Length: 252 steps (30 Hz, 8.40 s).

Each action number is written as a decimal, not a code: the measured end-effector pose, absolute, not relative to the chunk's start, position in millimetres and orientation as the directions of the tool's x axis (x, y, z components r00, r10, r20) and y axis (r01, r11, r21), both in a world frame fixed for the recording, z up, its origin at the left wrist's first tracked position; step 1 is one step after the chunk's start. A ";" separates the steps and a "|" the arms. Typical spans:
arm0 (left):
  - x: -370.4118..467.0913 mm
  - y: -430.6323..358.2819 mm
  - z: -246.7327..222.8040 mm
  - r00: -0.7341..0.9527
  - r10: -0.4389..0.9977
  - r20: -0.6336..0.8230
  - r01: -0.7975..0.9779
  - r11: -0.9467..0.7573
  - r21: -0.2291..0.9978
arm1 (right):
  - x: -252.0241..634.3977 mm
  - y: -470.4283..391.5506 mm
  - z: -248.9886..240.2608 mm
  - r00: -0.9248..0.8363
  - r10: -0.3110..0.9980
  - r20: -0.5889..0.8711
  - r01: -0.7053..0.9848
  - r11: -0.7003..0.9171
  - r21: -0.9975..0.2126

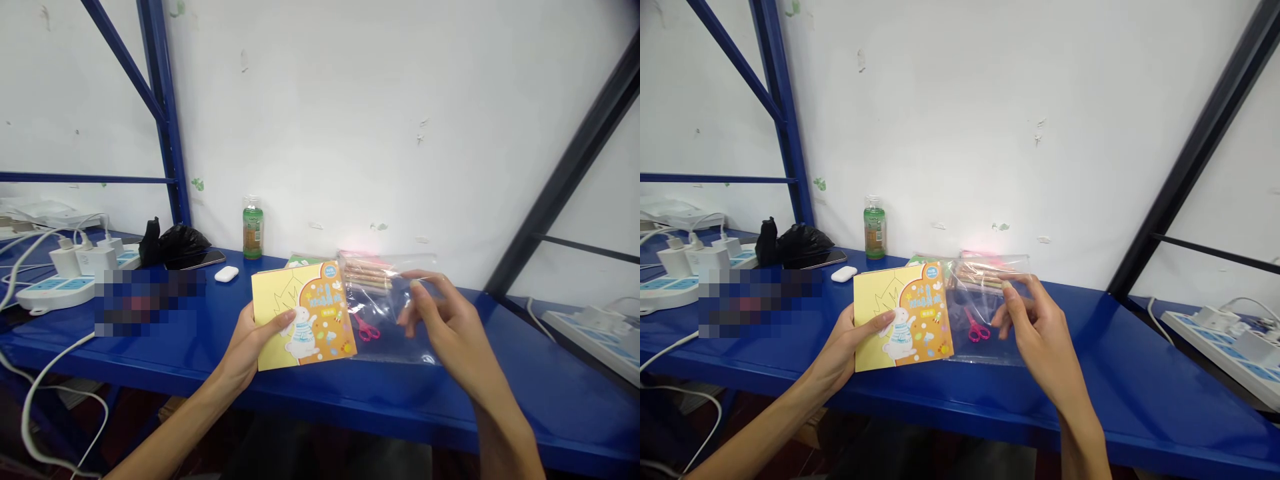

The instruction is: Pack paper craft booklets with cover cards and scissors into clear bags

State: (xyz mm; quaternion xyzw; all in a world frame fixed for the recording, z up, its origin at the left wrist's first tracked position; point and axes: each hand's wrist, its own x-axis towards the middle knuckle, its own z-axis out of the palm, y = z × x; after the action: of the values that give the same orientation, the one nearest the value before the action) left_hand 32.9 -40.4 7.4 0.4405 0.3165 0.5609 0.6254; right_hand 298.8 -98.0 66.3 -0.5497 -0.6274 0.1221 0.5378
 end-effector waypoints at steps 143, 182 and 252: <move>40.9 -31.9 -10.4 0.258 0.907 0.332 -0.194 -0.288 0.938 | 302.5 -36.5 6.7 0.173 0.930 0.325 0.815 0.050 -0.577; 42.3 -39.8 -5.9 0.283 0.886 0.367 -0.127 -0.345 0.930 | 252.0 -72.4 42.7 -0.039 0.609 0.792 0.752 0.541 -0.378; 44.0 -42.5 -7.2 0.305 0.891 0.335 -0.051 -0.336 0.940 | 253.8 -69.1 37.8 -0.020 0.562 0.827 0.831 0.469 -0.298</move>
State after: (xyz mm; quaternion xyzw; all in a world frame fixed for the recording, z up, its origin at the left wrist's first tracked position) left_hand 44.0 -42.5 -7.2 0.6517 0.3224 0.4935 0.4774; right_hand 253.8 -69.1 37.8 -0.4968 -0.7012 -0.1364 0.4929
